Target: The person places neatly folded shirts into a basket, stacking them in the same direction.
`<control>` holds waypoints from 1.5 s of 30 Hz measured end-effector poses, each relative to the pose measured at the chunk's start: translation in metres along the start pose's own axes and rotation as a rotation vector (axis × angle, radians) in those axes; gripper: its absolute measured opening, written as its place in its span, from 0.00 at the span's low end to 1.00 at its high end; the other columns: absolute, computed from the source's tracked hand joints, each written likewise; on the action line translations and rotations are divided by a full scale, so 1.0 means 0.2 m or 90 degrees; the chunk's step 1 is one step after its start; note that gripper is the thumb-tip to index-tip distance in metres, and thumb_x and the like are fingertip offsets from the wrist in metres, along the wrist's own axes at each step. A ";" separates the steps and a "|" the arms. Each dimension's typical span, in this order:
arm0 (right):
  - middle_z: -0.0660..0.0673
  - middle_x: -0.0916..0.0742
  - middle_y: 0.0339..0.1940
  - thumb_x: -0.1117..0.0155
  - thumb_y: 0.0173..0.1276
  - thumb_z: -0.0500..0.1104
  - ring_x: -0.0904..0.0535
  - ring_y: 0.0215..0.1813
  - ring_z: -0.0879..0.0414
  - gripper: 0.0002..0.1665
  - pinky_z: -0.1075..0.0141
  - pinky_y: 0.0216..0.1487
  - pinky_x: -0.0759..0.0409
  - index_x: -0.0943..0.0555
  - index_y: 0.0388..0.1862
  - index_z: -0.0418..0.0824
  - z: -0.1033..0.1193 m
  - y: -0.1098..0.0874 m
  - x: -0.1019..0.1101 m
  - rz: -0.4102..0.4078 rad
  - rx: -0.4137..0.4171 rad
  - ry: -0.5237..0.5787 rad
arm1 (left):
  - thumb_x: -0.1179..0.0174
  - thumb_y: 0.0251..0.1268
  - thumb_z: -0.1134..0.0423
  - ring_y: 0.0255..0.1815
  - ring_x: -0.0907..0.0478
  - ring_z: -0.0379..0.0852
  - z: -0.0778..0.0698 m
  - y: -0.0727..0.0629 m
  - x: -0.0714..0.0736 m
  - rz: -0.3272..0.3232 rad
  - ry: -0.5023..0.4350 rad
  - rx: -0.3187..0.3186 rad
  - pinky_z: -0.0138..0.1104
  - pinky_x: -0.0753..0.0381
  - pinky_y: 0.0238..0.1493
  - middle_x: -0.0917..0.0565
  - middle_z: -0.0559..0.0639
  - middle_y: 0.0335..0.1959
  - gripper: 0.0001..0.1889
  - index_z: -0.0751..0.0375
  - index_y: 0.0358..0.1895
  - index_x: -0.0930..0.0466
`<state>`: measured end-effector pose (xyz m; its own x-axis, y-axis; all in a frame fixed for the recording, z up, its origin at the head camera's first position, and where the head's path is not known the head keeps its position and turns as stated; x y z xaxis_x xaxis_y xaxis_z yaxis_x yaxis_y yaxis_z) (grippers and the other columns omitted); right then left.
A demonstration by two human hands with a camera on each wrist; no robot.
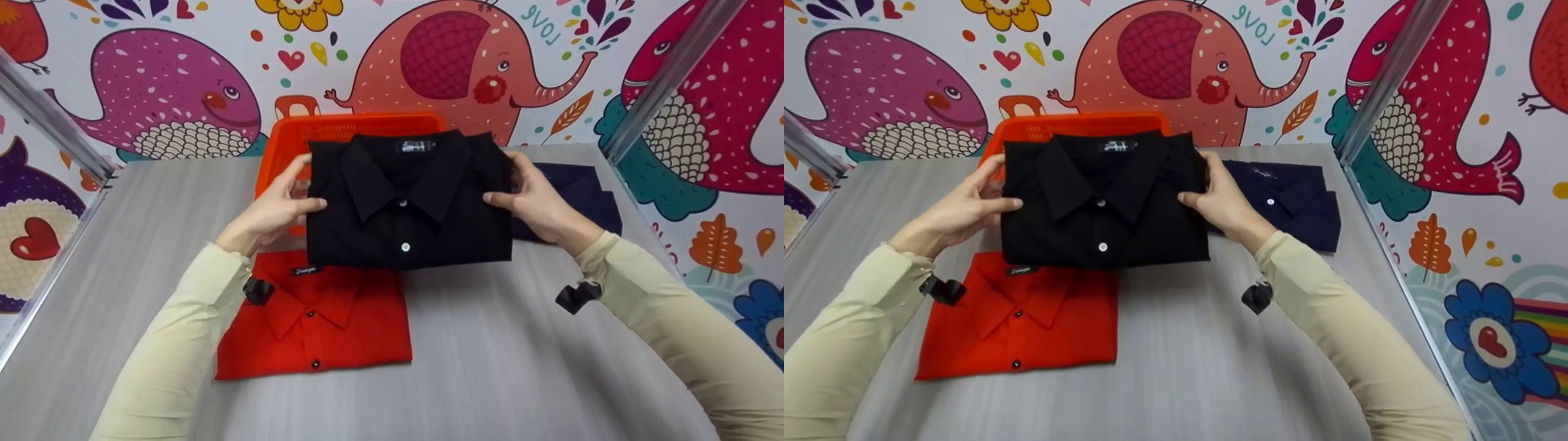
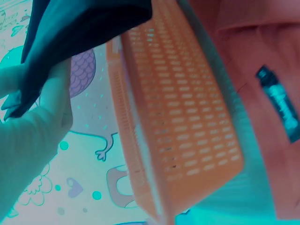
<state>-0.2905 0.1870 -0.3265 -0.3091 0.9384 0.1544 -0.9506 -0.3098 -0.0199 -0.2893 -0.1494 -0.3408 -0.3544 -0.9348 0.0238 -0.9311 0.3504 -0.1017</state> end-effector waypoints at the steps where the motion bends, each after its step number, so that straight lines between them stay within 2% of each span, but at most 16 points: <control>1: 0.35 0.31 0.62 0.47 0.65 0.22 0.27 0.56 0.48 0.37 0.63 0.46 0.20 0.46 0.70 0.35 0.01 0.01 0.00 -0.001 -0.012 0.012 | 0.49 0.64 0.81 0.46 0.24 0.55 -0.01 0.01 0.01 -0.004 0.004 -0.004 0.44 0.17 0.42 0.36 0.63 0.58 0.38 0.51 0.74 0.49; 5: 0.36 0.31 0.63 0.48 0.66 0.22 0.26 0.56 0.49 0.39 0.62 0.46 0.20 0.48 0.72 0.38 0.06 0.06 -0.01 -0.013 -0.049 0.038 | 0.50 0.64 0.82 0.48 0.25 0.54 -0.08 0.04 0.03 -0.014 0.015 -0.019 0.44 0.17 0.43 0.33 0.63 0.56 0.36 0.51 0.73 0.45; 11: 0.39 0.30 0.60 0.47 0.65 0.22 0.27 0.56 0.49 0.34 0.62 0.45 0.20 0.42 0.67 0.40 0.13 0.16 -0.01 -0.064 -0.061 0.023 | 0.50 0.64 0.81 0.47 0.25 0.54 -0.16 0.09 0.05 -0.041 0.035 -0.033 0.42 0.17 0.41 0.31 0.63 0.53 0.36 0.50 0.73 0.44; 17: 0.41 0.32 0.60 0.47 0.66 0.23 0.30 0.59 0.49 0.32 0.57 0.52 0.25 0.41 0.65 0.40 0.18 0.27 -0.01 -0.082 -0.067 0.007 | 0.50 0.64 0.82 0.45 0.24 0.51 -0.22 0.14 0.12 -0.124 0.043 -0.009 0.37 0.17 0.38 0.32 0.62 0.51 0.39 0.49 0.75 0.46; 22: 0.42 0.31 0.61 0.47 0.66 0.23 0.29 0.59 0.49 0.34 0.54 0.55 0.25 0.41 0.67 0.41 0.21 0.36 -0.03 -0.086 -0.083 0.026 | 0.51 0.64 0.81 0.45 0.24 0.52 -0.27 0.18 0.16 -0.174 0.070 0.005 0.37 0.16 0.37 0.31 0.60 0.49 0.35 0.48 0.73 0.39; 25: 0.41 0.33 0.62 0.47 0.66 0.23 0.30 0.60 0.48 0.35 0.53 0.56 0.26 0.42 0.68 0.40 0.22 0.42 -0.05 -0.087 -0.098 0.038 | 0.51 0.64 0.81 0.39 0.22 0.50 -0.28 0.20 0.19 -0.204 0.087 0.003 0.33 0.17 0.32 0.28 0.60 0.46 0.34 0.48 0.70 0.35; 29: 0.41 0.35 0.63 0.47 0.66 0.23 0.30 0.61 0.48 0.35 0.55 0.57 0.25 0.42 0.69 0.40 0.22 0.50 -0.07 -0.087 -0.115 0.044 | 0.50 0.62 0.81 0.30 0.23 0.45 -0.28 0.22 0.23 -0.250 0.117 -0.006 0.28 0.23 0.24 0.27 0.58 0.42 0.34 0.48 0.70 0.34; 31: 0.40 0.35 0.63 0.48 0.66 0.23 0.31 0.62 0.48 0.36 0.56 0.57 0.25 0.43 0.70 0.39 0.21 0.53 -0.09 -0.080 -0.124 0.034 | 0.50 0.61 0.82 0.31 0.25 0.45 -0.28 0.23 0.24 -0.269 0.134 -0.007 0.30 0.24 0.26 0.27 0.57 0.42 0.35 0.49 0.70 0.34; 36: 0.40 0.40 0.70 0.47 0.67 0.25 0.33 0.64 0.48 0.41 0.57 0.59 0.27 0.50 0.75 0.41 0.19 0.59 -0.11 -0.050 -0.166 -0.027 | 0.48 0.61 0.81 0.41 0.27 0.48 -0.27 0.24 0.27 -0.293 0.188 0.011 0.37 0.24 0.45 0.27 0.56 0.43 0.35 0.49 0.71 0.34; 40: 0.42 0.43 0.73 0.47 0.68 0.27 0.36 0.67 0.49 0.43 0.57 0.62 0.29 0.52 0.77 0.43 0.20 0.61 -0.13 -0.029 -0.193 -0.055 | 0.46 0.60 0.80 0.42 0.28 0.48 -0.27 0.25 0.30 -0.304 0.254 0.023 0.37 0.25 0.46 0.28 0.56 0.43 0.36 0.49 0.71 0.34; 45: 0.43 0.46 0.76 0.48 0.70 0.28 0.37 0.69 0.51 0.45 0.60 0.62 0.29 0.56 0.79 0.44 0.20 0.64 -0.17 -0.012 -0.202 -0.077 | 0.44 0.61 0.78 0.48 0.31 0.49 -0.27 0.25 0.34 -0.325 0.332 0.043 0.38 0.27 0.49 0.27 0.59 0.51 0.36 0.49 0.73 0.36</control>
<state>-0.3994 0.1089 -0.2941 -0.3040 0.9127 0.2729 -0.9234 -0.2119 -0.3199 -0.3650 -0.1913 -0.2906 0.1116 -0.8258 0.5527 -0.9899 -0.1416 -0.0116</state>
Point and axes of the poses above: each hand's wrist, its own y-axis towards the middle knuckle, its own x-axis out of the back of the hand, z = x × y, the point moved 6 cm from there along y, towards the middle knuckle
